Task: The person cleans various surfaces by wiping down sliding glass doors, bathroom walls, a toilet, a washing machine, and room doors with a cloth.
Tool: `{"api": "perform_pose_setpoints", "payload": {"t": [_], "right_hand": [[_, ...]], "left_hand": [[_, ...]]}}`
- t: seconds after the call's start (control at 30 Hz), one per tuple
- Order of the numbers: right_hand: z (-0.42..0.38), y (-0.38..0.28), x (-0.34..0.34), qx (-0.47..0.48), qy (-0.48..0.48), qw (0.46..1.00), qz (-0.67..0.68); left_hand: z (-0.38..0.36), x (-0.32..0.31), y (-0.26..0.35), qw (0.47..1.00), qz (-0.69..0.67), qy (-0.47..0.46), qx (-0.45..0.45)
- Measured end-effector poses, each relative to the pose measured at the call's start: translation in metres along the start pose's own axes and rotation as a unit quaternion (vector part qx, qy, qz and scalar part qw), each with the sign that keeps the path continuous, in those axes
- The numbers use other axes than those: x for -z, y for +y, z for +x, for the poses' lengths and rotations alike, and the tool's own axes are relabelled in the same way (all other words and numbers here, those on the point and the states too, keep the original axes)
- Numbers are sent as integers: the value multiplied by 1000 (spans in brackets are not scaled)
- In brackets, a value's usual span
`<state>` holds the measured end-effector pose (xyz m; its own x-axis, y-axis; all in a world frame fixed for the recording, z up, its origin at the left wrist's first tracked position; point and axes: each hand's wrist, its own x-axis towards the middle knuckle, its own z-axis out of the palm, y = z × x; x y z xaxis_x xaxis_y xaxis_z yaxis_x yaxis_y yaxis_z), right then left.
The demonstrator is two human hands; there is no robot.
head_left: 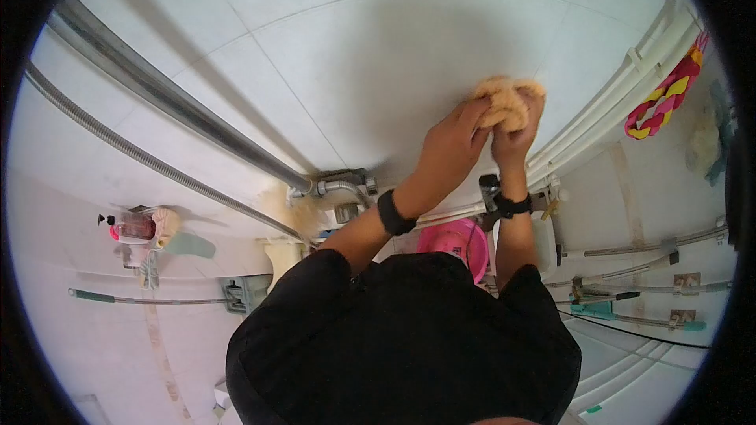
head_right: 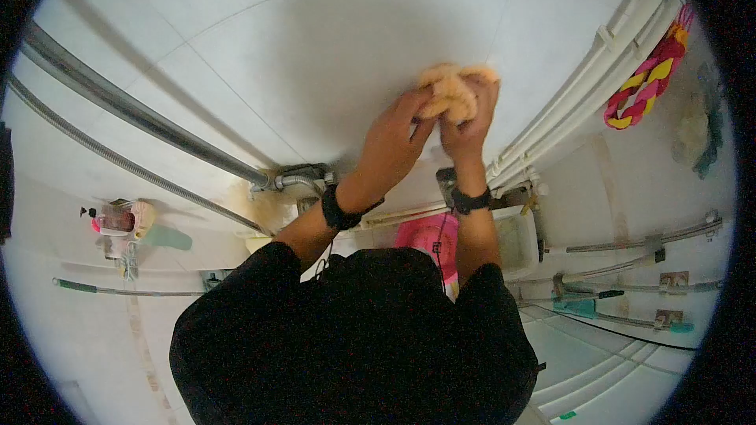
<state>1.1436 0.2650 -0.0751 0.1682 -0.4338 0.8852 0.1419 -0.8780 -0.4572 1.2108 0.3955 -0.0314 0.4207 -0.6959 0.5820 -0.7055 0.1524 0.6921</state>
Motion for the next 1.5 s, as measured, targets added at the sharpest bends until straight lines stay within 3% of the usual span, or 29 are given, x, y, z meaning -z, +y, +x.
{"api": "perform_pose_setpoints", "payload": {"t": [0.07, 0.2, 0.3, 0.4, 0.57, 0.67, 0.77, 0.9, 1.03, 1.13, 1.3, 1.37, 1.5], "right_hand": [[13, 11, 11, 4, 14, 1000, 18], [-20, 24, 14, -134, 53, 985, 96], [-69, 32, 10, -201, 14, 976, 83], [-101, 25, -3, -201, -47, 976, 71], [-104, -23, -41, -98, -169, 979, 62], [-98, -57, -68, -73, -224, 967, 100], [-84, -96, -89, -88, -302, 933, 175], [-70, -126, -114, -69, -377, 894, 230], [-59, -133, -118, -90, -362, 893, 251], [-41, -133, -102, -90, -287, 928, 219], [-48, -79, -71, -67, -127, 977, 155], [-65, -51, -61, -71, -67, 988, 122], [-118, 0, -40, -137, -58, 984, 95]], "left_hand": [[9, -12, 6, 1000, -14, -3, -6], [4, -29, -12, 995, 26, -86, 32], [-21, -34, -34, 985, 56, -135, 89], [-49, -27, -57, 979, 64, -134, 137], [-78, 39, -46, 953, 150, -119, 233], [-100, 78, -52, 978, 138, 18, 155], [-109, 117, -35, 951, 136, 84, 264], [-126, 137, -45, 942, 158, 199, 219], [-111, 139, -34, 935, 211, 201, 203], [-89, 134, -28, 946, 190, 195, 178], [-65, 76, -33, 969, 175, 99, 143], [-66, 46, -54, 980, 169, 66, 77], [-73, 3, -87, 978, 185, -62, 78]]}}
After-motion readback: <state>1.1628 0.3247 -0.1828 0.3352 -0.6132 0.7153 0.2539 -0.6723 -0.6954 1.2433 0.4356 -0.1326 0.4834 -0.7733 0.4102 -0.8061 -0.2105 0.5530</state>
